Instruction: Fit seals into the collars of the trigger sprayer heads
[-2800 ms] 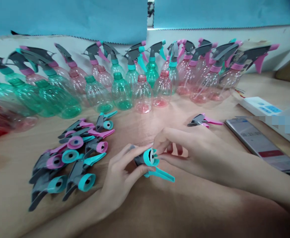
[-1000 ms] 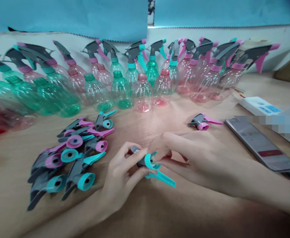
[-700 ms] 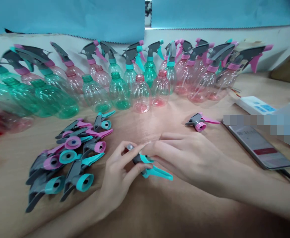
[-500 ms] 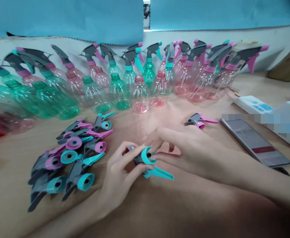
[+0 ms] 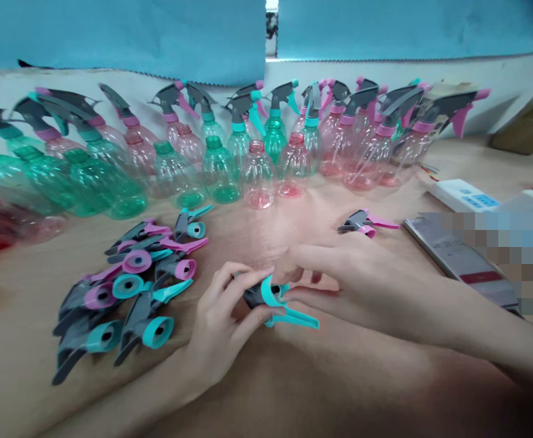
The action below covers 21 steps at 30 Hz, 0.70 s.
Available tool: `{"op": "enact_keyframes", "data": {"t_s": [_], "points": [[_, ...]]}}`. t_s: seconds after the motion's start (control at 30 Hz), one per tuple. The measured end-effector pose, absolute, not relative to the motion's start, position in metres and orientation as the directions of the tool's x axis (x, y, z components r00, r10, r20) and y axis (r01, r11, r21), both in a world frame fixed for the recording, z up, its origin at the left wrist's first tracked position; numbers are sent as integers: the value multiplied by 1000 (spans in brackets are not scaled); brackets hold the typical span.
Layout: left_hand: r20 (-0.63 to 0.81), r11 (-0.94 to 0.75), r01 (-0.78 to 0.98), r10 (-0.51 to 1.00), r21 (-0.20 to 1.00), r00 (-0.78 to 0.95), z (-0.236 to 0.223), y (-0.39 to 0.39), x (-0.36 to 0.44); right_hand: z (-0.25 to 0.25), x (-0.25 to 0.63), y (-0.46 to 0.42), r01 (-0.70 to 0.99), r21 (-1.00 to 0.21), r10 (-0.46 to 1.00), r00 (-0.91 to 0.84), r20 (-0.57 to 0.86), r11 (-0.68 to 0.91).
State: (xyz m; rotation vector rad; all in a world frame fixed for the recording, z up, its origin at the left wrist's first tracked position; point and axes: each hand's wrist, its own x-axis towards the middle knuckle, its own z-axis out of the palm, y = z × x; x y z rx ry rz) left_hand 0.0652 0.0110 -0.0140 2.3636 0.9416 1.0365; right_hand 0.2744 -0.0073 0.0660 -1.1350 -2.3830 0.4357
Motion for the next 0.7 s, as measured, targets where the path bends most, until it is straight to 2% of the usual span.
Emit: {"op": "enact_keyframes", "data": {"t_s": [0.23,0.4,0.57,0.7], "points": [[505,-690,391,718,609,480,-11,11,67,68,272,-7,630,-471,783,-552,287,618],[488,-657,384,746,649,453,-11,11,67,59,268,-5,608,-560,813,-531,239,562],[467,-632,386,766,672,441,-10,11,67,61,272,-6,596,-600,816,-550,179,534],[471,-623,371,773,688,424,-10,9,68,69,275,-6,599,-604,834,-503,227,526]]}}
